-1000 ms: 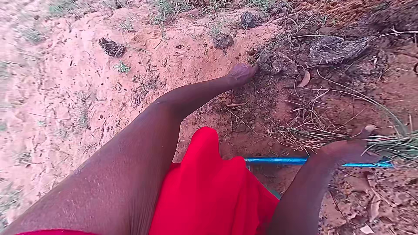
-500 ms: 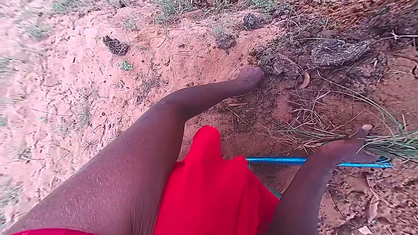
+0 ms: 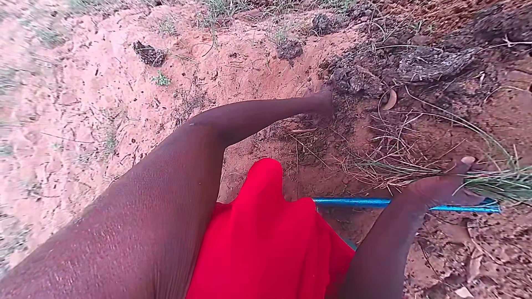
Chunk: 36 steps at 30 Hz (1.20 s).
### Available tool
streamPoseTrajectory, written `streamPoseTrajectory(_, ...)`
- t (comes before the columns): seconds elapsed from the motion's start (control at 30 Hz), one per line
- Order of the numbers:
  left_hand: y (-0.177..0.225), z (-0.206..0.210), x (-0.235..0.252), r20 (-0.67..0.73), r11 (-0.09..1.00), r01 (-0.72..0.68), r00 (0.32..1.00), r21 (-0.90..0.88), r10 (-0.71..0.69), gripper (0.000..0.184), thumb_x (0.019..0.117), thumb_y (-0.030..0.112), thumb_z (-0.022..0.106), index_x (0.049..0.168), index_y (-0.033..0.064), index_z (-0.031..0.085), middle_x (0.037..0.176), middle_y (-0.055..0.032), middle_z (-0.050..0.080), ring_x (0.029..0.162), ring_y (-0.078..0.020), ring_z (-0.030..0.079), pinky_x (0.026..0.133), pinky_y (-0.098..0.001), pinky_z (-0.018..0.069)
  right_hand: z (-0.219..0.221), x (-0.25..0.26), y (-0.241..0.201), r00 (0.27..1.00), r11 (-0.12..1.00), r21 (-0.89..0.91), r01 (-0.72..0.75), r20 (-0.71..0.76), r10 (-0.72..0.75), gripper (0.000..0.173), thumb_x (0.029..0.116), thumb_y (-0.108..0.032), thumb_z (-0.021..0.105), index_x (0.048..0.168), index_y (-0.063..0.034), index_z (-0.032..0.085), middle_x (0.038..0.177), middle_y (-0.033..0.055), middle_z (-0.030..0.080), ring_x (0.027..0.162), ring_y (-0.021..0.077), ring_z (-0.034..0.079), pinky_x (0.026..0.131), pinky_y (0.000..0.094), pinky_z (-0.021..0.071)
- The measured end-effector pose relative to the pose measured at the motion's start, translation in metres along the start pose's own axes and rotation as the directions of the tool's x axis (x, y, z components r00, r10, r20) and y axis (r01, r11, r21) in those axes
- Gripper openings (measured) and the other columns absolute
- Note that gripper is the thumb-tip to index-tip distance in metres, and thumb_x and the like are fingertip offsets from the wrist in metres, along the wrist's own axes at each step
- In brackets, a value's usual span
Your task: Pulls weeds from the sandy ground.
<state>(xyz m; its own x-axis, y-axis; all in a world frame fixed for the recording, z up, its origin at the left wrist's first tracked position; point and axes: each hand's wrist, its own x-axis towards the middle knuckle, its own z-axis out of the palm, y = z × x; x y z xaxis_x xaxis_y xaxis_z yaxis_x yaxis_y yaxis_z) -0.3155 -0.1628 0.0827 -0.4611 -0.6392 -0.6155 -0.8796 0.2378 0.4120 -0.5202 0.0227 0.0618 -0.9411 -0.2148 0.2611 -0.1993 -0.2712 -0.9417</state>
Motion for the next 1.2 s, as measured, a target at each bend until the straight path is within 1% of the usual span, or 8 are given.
streamPoseTrajectory(0.17,-0.007,0.010,-0.042,-0.165,0.982,-0.185,0.971,-0.041,0.176,0.026,0.1021,0.018,0.054,0.119,0.0067,0.071,0.114,-0.0174,0.071,0.108,-0.0353,0.067,0.092,-0.0612,0.0499,0.005,-0.015,-0.019,1.000,0.997,-0.072,0.000,0.022,0.002,0.046,0.0878,0.013,0.067,0.128,0.0173,0.045,0.108,0.0135,0.063,0.101,0.0090,0.066,0.093,0.0254,0.0562)
streamPoseTrajectory(0.27,-0.004,0.022,-0.056,-0.359,0.890,-0.430,0.863,-0.152,0.355,0.021,0.0996,0.011,0.060,0.112,-0.0005,0.073,0.123,-0.0215,0.065,0.117,-0.0331,0.061,0.100,-0.0494,0.0487,0.016,-0.035,-0.039,0.959,0.964,-0.264,-0.042,0.259,0.112,0.063,0.0831,0.011,0.070,0.137,0.0191,0.038,0.124,0.0209,0.059,0.116,0.0130,0.061,0.101,0.0250,0.0507)
streamPoseTrajectory(0.43,0.025,0.054,-0.064,-0.409,0.661,-0.603,0.795,-0.447,0.448,0.017,0.0988,0.004,0.063,0.108,-0.0079,0.071,0.092,-0.0183,0.072,0.086,-0.0242,0.068,0.083,-0.0420,0.0538,0.046,-0.075,-0.053,0.788,0.902,-0.370,-0.223,0.477,0.390,0.066,0.0875,0.006,0.071,0.142,0.0134,0.036,0.128,0.0166,0.056,0.116,0.0055,0.058,0.100,0.0180,0.0476)
streamPoseTrajectory(0.63,0.030,0.065,-0.068,-0.396,0.679,-0.559,0.825,-0.475,0.403,0.018,0.0945,-0.002,0.064,0.109,-0.0124,0.066,0.091,-0.0222,0.070,0.085,-0.0299,0.067,0.081,-0.0455,0.0535,0.057,-0.093,-0.033,0.811,0.863,-0.218,-0.456,0.297,0.503,0.060,0.0869,0.010,0.071,0.139,0.0056,0.041,0.121,0.0138,0.060,0.109,0.0122,0.064,0.094,0.0274,0.0555)
streamPoseTrajectory(0.73,0.019,0.047,-0.063,-0.461,0.589,-0.504,0.855,-0.632,0.238,0.039,0.0938,-0.001,0.068,0.129,-0.0100,0.053,0.099,-0.0216,0.070,0.085,-0.0242,0.070,0.082,-0.0394,0.0582,0.057,-0.088,-0.035,0.873,0.913,-0.102,-0.395,0.268,0.407,0.049,0.0937,0.012,0.058,0.139,0.0058,0.039,0.118,0.0119,0.059,0.108,0.0124,0.063,0.095,0.0293,0.0552)
streamPoseTrajectory(0.87,-0.045,-0.012,-0.012,-0.549,0.782,-0.275,0.830,-0.559,-0.101,0.024,0.1010,0.009,0.054,0.118,-0.0015,0.066,0.113,-0.0175,0.069,0.104,-0.0269,0.066,0.091,-0.0469,0.0518,0.044,-0.052,-0.038,0.952,0.971,-0.052,-0.235,0.190,0.240,0.046,0.0962,0.011,0.053,0.138,0.0098,0.035,0.118,0.0121,0.057,0.108,0.0103,0.062,0.096,0.0267,0.0534)
streamPoseTrajectory(1.03,-0.074,-0.039,0.040,-0.332,0.947,0.104,0.920,-0.305,-0.208,0.032,0.0984,0.022,0.059,0.118,-0.0005,0.069,0.124,-0.0220,0.067,0.118,-0.0359,0.064,0.095,-0.0590,0.0515,0.024,-0.025,-0.015,0.990,0.953,-0.276,-0.124,0.034,0.139,0.056,0.0944,0.006,0.058,0.143,0.0184,0.033,0.132,0.0244,0.055,0.122,0.0128,0.058,0.106,0.0223,0.0465)
streamPoseTrajectory(1.2,-0.048,-0.064,0.045,-0.256,0.952,0.248,0.922,-0.180,-0.289,0.037,0.0928,0.019,0.068,0.120,-0.0054,0.063,0.128,-0.0237,0.064,0.120,-0.0370,0.063,0.095,-0.0592,0.0517,0.022,-0.045,-0.005,0.986,0.811,-0.584,0.042,0.158,0.062,0.047,0.0946,0.000,0.056,0.133,0.0247,0.045,0.132,0.0350,0.056,0.132,0.0277,0.054,0.113,0.0264,0.0381)
